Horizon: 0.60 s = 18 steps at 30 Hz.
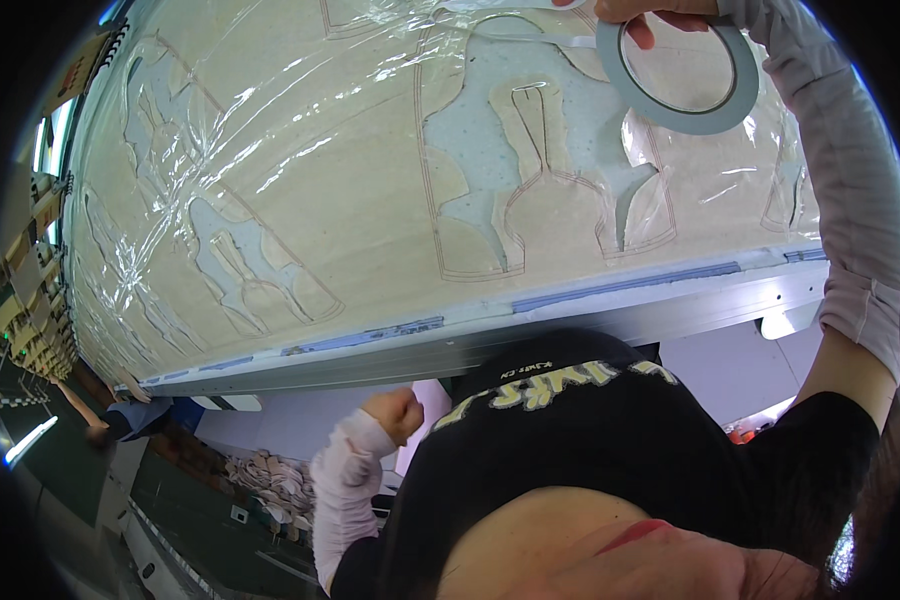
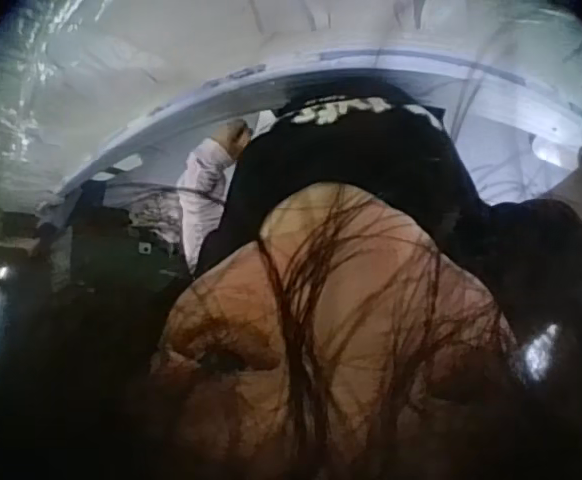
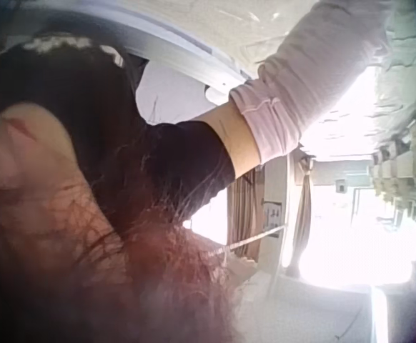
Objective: Secure clear plastic templates to the work table using white adhesive tape.
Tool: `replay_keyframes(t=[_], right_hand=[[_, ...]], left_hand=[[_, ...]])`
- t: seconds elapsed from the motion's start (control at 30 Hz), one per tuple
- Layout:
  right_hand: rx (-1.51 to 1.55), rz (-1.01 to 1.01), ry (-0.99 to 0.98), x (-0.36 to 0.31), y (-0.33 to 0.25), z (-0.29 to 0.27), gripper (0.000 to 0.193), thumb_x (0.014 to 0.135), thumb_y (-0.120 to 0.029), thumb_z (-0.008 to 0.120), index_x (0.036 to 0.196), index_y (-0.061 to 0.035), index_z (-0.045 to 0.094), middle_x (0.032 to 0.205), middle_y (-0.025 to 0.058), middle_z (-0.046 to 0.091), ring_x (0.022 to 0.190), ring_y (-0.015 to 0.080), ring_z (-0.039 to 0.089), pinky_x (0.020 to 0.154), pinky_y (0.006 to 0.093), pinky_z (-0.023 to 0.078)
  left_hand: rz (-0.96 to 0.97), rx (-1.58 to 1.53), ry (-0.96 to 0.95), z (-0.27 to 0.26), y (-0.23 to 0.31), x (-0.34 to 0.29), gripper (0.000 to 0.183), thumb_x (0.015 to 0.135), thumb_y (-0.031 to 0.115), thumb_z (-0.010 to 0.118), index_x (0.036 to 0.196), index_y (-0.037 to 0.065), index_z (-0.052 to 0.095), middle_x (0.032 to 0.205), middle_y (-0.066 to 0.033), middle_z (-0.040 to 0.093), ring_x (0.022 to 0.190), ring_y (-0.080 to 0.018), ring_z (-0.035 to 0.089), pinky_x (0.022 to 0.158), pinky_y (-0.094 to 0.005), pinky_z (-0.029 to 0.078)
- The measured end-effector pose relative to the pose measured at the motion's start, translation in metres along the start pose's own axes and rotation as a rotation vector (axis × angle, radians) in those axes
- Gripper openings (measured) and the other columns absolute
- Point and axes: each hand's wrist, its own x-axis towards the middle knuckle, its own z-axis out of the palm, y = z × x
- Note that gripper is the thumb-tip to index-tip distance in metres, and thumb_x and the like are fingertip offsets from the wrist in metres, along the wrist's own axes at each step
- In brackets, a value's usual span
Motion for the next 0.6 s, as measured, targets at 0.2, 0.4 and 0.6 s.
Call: replay_keyframes(t=[0.2,0.4,0.6], right_hand=[[-0.040,-0.003,0.000,0.006,-0.007,0.002,0.054,0.093,-0.022,0.063,0.142,-0.0033,0.051,0.084,0.0063,0.072,0.050,0.0095,0.050,0.043,0.0256,0.039],[-0.202,0.032,0.065,0.000,-0.018,0.005,0.054,0.092,-0.025,0.063,0.142,-0.0066,0.052,0.085,0.0052,0.072,0.054,0.0123,0.053,0.047,0.0283,0.043],[-0.284,0.050,0.089,-0.002,-0.015,0.011,0.056,0.090,-0.026,0.060,0.144,-0.0131,0.052,0.085,0.0066,0.072,0.058,0.0144,0.060,0.050,0.0296,0.048]], left_hand=[[-0.174,0.281,-0.243,0.068,-0.011,0.028,0.017,0.091,0.010,0.060,0.106,0.004,0.066,0.096,-0.0172,0.070,0.085,-0.0366,0.067,0.077,-0.0443,0.053],[0.727,0.180,0.824,-0.119,0.111,0.002,0.026,0.095,0.008,0.059,0.119,0.002,0.065,0.107,-0.0174,0.069,0.098,-0.0361,0.065,0.086,-0.0427,0.051],[0.337,0.520,1.468,-0.240,0.227,0.130,0.022,0.086,0.020,0.067,0.101,0.004,0.066,0.095,-0.0175,0.067,0.090,-0.0381,0.065,0.079,-0.0493,0.052]])
